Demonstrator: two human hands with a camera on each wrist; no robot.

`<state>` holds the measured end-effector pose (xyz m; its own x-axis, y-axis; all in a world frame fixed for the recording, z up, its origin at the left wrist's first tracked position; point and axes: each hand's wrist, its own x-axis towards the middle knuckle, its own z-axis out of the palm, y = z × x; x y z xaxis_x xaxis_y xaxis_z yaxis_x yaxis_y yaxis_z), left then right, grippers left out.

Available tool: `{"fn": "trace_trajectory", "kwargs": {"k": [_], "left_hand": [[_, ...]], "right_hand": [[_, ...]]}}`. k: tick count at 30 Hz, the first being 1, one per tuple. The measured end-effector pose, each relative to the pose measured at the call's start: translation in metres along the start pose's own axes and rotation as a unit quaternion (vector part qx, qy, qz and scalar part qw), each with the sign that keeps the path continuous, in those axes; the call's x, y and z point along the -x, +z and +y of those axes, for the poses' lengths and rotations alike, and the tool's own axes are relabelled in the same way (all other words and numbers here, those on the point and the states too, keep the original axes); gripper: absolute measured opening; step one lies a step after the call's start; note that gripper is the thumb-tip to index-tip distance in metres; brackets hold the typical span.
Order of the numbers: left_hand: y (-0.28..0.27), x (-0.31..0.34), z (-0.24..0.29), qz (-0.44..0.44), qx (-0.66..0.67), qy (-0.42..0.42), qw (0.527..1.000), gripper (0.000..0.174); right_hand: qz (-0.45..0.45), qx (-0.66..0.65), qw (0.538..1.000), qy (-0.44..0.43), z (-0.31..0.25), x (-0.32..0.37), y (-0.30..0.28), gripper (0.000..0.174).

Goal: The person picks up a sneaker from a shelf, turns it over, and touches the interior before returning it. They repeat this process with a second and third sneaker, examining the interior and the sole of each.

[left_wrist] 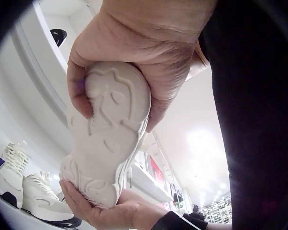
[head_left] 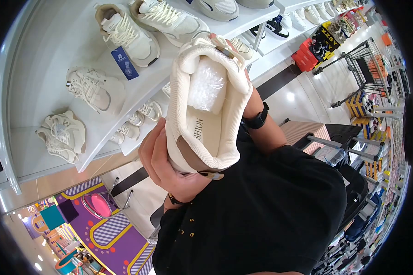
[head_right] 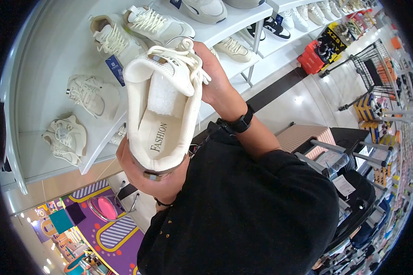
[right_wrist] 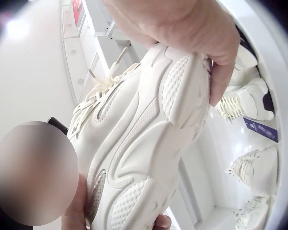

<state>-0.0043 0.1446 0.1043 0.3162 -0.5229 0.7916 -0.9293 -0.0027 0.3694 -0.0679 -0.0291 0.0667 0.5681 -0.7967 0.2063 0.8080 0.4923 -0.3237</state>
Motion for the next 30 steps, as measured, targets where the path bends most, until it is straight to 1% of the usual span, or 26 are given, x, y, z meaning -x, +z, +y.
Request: {"fn": "trace_trajectory", "kwargs": {"k": [2, 3, 5, 6, 8, 9, 11, 12, 14, 15, 16, 17, 18, 19, 21, 23, 25, 26, 28, 29, 30], "left_hand": [[-0.002, -0.001, -0.002, -0.012, 0.036, 0.009, 0.999, 0.083], [-0.003, -0.001, -0.004, -0.013, 0.036, 0.009, 0.999, 0.083], [-0.003, -0.002, -0.007, -0.023, 0.079, 0.03, 0.996, 0.087], [-0.002, -0.001, -0.008, -0.024, 0.079, 0.03, 0.996, 0.087], [0.0, 0.001, -0.009, -0.013, 0.083, 0.024, 0.996, 0.088], [0.0, 0.001, -0.009, -0.013, 0.083, 0.024, 0.996, 0.088], [-0.003, -0.001, -0.01, -0.033, 0.077, 0.019, 0.996, 0.083], [-0.004, -0.002, -0.008, -0.034, 0.078, 0.019, 0.996, 0.083], [-0.004, -0.004, -0.002, -0.049, 0.076, -0.008, 0.996, 0.07], [-0.004, -0.004, -0.005, -0.05, 0.077, -0.008, 0.996, 0.07], [-0.004, -0.002, -0.009, -0.056, 0.061, 0.001, 0.997, 0.063], [-0.003, -0.002, -0.011, -0.062, 0.046, 0.01, 0.997, 0.056], [-0.003, -0.003, -0.009, -0.07, 0.054, -0.017, 0.996, 0.047], [-0.002, 0.001, -0.01, -0.071, 0.054, -0.017, 0.996, 0.047], [0.002, 0.011, -0.015, -0.047, 0.176, -0.163, 0.97, 0.044], [-0.001, 0.009, -0.015, -0.068, 0.168, -0.152, 0.972, 0.044], [0.001, 0.008, -0.014, -0.06, 0.138, -0.114, 0.982, 0.044], [0.001, 0.008, -0.015, -0.06, 0.138, -0.114, 0.982, 0.044], [0.002, 0.008, -0.016, -0.064, 0.11, -0.084, 0.988, 0.044], [0.002, 0.009, -0.017, -0.064, 0.11, -0.084, 0.988, 0.044], [0.001, 0.011, -0.018, -0.067, 0.139, -0.12, 0.981, 0.044]], "right_hand": [[-0.027, -0.013, 1.0, -0.004, 0.002, -0.001, -0.007, 0.033], [-0.027, -0.013, 1.0, -0.005, 0.001, 0.0, -0.007, 0.033], [0.013, 0.032, 0.999, -0.005, 0.001, 0.002, -0.007, 0.032], [0.014, 0.032, 0.999, -0.006, 0.002, 0.002, -0.007, 0.032], [0.028, 0.12, 0.989, -0.081, 0.004, 0.003, -0.009, 0.032], [0.029, 0.12, 0.989, -0.081, 0.003, 0.002, -0.01, 0.032], [-0.027, 0.004, 0.999, -0.03, -0.001, 0.0, -0.009, 0.033], [-0.026, 0.004, 0.999, -0.031, -0.003, 0.0, -0.006, 0.033], [0.032, -0.022, 0.999, -0.004, -0.008, 0.002, 0.005, 0.033], [0.033, -0.022, 0.999, -0.005, -0.011, 0.001, 0.009, 0.033], [0.088, 0.07, 0.994, -0.004, -0.014, 0.0, 0.013, 0.033], [0.142, 0.161, 0.977, -0.003, -0.016, -0.001, 0.015, 0.033], [0.142, 0.161, 0.977, -0.003, -0.016, -0.001, 0.015, 0.033], [0.142, 0.157, 0.977, -0.012, -0.017, -0.001, 0.015, 0.032], [0.142, 0.148, 0.978, -0.03, -0.019, 0.001, 0.014, 0.03], [0.144, 0.144, 0.978, -0.039, -0.023, 0.001, 0.009, 0.029], [0.146, 0.065, 0.986, 0.044, -0.029, -0.004, -0.001, 0.03], [0.142, 0.041, 0.988, 0.05, -0.029, -0.005, -0.005, 0.03], [0.134, 0.056, 0.989, 0.041, -0.03, -0.005, -0.006, 0.03], [0.126, 0.07, 0.989, 0.032, -0.03, -0.005, -0.006, 0.03], [0.126, 0.07, 0.989, 0.032, -0.03, -0.005, -0.007, 0.03]]}}
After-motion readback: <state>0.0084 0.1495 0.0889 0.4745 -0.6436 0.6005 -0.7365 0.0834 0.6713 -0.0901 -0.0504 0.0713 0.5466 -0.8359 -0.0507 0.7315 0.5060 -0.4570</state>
